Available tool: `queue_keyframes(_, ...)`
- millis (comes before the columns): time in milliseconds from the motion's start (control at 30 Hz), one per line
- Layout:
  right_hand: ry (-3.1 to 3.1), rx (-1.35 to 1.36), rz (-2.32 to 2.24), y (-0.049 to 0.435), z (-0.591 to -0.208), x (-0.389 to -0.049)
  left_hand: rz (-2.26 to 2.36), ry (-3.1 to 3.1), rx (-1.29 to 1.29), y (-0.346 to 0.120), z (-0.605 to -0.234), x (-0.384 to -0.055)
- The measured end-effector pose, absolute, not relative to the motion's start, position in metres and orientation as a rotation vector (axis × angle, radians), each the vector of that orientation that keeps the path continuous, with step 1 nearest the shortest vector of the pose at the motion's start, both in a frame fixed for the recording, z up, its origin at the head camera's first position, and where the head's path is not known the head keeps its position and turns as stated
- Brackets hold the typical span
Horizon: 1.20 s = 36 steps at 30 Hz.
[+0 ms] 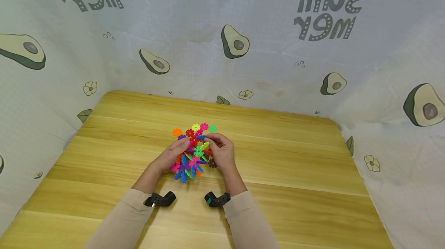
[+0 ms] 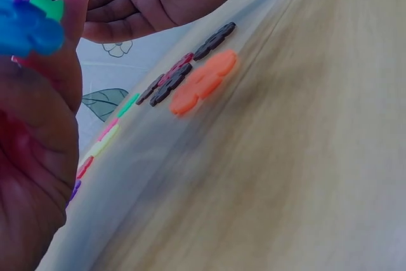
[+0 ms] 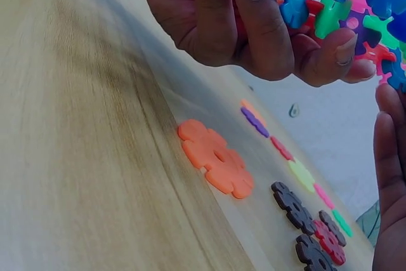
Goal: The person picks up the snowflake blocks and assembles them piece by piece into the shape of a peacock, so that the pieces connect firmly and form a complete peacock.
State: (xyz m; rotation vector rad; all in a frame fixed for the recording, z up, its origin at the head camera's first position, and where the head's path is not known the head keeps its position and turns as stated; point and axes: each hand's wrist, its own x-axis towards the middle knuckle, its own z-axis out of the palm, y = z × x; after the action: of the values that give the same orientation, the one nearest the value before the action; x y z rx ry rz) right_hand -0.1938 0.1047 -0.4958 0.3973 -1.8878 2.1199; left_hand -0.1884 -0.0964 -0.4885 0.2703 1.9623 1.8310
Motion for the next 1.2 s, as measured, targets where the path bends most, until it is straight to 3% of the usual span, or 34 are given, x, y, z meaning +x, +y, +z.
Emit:
queue_keyframes(833,-1.911,0.388,2.147,0.1064,-0.4975,-0.1957,1.838,1.943,0.355,-0.0986,-0.4897,-0.1914)
queue_keyframes(1200,-2.215,0.329,1.995,0.1050,-0.5005,-0.1953,1.966,2.058,0.350,-0.1052,-0.4863,-0.1950)
